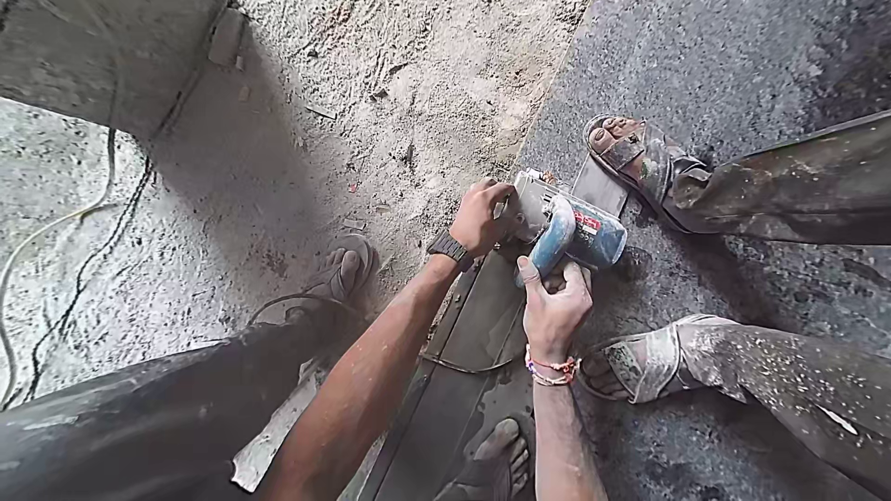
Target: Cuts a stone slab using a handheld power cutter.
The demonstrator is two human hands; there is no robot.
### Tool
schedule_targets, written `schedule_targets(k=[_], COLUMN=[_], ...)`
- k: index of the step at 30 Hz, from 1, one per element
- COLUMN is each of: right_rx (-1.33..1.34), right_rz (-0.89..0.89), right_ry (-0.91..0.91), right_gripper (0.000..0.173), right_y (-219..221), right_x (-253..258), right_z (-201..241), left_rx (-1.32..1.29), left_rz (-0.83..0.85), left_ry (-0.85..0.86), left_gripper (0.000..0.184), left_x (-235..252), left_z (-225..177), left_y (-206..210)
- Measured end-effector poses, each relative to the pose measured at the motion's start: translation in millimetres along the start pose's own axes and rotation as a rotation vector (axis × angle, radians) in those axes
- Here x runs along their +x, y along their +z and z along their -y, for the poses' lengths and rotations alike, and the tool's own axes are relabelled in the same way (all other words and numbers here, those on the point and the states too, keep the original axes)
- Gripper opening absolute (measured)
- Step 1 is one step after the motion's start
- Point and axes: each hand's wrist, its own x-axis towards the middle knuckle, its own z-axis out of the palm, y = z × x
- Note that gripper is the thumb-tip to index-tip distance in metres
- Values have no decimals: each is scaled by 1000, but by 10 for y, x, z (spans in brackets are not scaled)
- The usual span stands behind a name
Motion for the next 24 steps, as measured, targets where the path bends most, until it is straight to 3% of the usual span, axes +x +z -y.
schedule_targets(k=[24], right_rx=[-35], right_rz=[-38], right_ry=[-43], right_gripper=[45], right_y=[76], right_x=[147], right_z=[16], left_rx=[-17], left_rz=[3], left_ry=[13], left_gripper=[44], left_x=[180], left_z=[-21], left_y=[-13])
